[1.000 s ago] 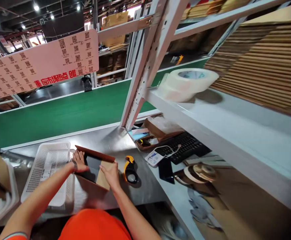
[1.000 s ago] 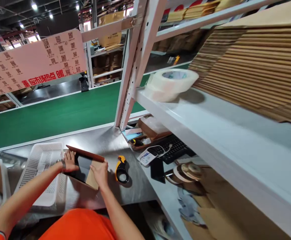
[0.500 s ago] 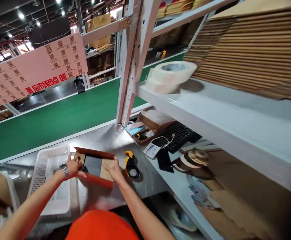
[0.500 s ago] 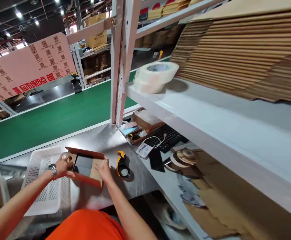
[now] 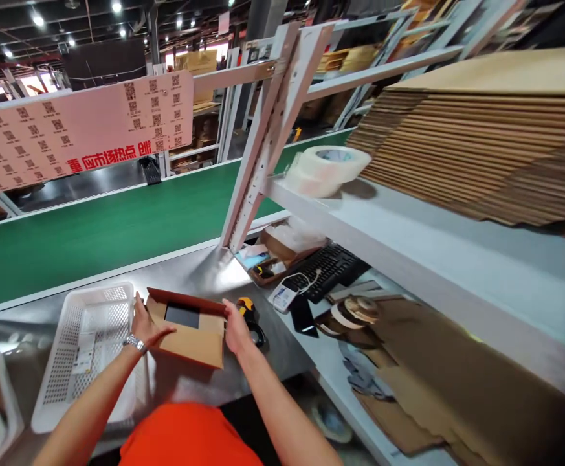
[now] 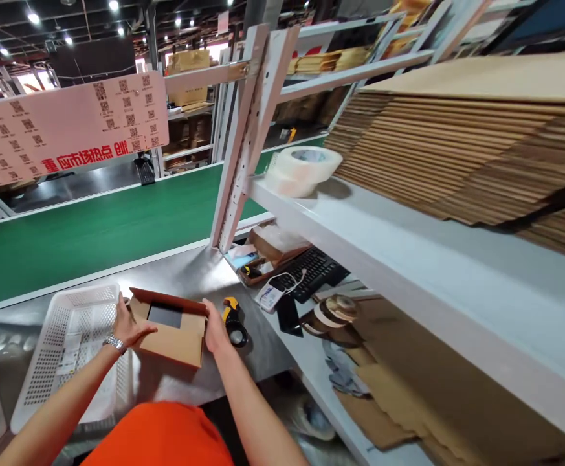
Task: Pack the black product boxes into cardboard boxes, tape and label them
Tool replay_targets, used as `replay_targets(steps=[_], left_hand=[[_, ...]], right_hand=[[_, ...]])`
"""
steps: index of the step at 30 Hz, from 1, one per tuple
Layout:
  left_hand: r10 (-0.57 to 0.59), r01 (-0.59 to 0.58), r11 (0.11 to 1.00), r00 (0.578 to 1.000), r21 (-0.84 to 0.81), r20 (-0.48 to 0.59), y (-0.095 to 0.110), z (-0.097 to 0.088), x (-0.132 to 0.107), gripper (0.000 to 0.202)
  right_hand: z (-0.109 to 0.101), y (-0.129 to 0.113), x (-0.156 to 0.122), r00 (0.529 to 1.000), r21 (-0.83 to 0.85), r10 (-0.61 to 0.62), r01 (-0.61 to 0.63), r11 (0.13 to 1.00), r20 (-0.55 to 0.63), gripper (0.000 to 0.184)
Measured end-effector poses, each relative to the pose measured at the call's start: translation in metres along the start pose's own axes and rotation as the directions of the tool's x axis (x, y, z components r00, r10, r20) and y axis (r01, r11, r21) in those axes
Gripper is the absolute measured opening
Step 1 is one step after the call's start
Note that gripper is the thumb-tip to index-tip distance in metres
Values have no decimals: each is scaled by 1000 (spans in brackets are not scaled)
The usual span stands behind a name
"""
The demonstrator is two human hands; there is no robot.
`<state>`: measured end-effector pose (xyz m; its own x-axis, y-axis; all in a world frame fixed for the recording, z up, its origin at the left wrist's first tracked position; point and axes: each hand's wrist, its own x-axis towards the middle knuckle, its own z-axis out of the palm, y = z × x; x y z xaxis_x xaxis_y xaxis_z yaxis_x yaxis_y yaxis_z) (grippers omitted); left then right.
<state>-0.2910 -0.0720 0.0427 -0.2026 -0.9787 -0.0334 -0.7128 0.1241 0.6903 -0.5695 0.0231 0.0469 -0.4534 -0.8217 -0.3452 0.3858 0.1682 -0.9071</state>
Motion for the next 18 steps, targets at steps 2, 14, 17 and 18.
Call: replay_targets(steps=[2,14,17,18], left_hand=[[-50,52,985,999,-165,21,-7,-3,1,149],[-324,443,828,878,-343,353,-5,-9,14,90],[-314,426,873,864,-237,394,-4,-7,18,48],[-310,417,884,862,-212,402,-4,-6,20,39]], right_hand=[[-3,11,-4,1000,64,19,-19,998,9,49],[-25,59,-24,999,-70,-11,13,997,31,95],[-19,61,-28,999,-173,-36,42,984,35,93],[-17,61,-30,998,-195,-57,62,979,31,92]])
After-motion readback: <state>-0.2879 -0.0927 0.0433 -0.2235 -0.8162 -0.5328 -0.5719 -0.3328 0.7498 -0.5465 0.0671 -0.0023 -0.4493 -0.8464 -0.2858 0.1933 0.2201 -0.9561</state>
